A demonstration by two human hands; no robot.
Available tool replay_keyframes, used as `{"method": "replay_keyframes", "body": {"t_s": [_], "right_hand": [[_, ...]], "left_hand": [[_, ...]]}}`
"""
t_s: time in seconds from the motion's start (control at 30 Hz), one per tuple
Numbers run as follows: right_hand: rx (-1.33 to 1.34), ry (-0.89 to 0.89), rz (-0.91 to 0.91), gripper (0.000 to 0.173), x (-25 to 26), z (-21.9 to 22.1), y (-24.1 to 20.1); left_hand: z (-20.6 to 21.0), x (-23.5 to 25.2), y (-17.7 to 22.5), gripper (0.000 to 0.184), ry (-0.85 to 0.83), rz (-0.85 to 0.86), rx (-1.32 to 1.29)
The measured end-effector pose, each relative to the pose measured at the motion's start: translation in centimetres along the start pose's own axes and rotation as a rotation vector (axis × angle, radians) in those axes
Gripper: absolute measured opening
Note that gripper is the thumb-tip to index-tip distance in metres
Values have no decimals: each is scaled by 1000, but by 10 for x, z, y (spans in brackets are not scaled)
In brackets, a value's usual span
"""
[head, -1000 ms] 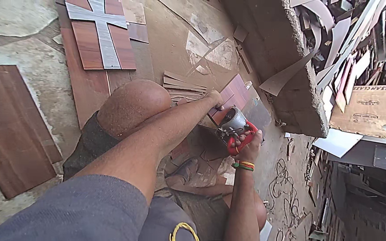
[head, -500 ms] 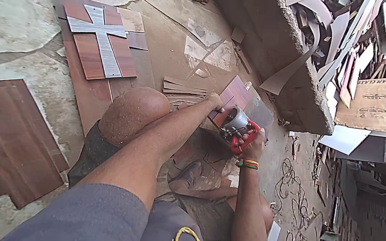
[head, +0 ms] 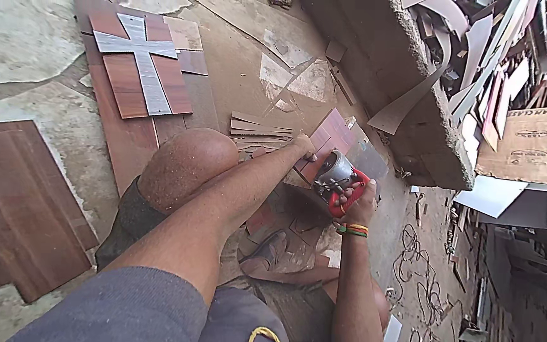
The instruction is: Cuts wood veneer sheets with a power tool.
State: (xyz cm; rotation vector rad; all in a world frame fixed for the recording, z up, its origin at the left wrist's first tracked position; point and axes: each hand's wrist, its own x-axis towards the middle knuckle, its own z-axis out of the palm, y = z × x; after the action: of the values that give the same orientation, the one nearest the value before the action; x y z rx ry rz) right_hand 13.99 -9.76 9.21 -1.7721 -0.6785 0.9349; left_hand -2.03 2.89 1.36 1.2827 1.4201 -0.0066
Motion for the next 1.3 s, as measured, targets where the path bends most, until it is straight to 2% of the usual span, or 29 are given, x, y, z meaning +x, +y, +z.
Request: {"method": "replay_keyframes", "body": {"t_s": [0.37,0.57,0.83,1.3], "right_hand": [[-17,7,-2,58,5,1,-1],[-34,25,-12,58,8,3,-3],[-36,50,-7,57,13,6,-6],[-33,51,17,55,24,9,-9]], "left_hand": [[2,3,-2,67,6,-1,-19],[4,3,-3,62,9,-9,-42],[1,0,-1,70,10,-2,-27],[4,4,-5,68,7,-16,-77]]}}
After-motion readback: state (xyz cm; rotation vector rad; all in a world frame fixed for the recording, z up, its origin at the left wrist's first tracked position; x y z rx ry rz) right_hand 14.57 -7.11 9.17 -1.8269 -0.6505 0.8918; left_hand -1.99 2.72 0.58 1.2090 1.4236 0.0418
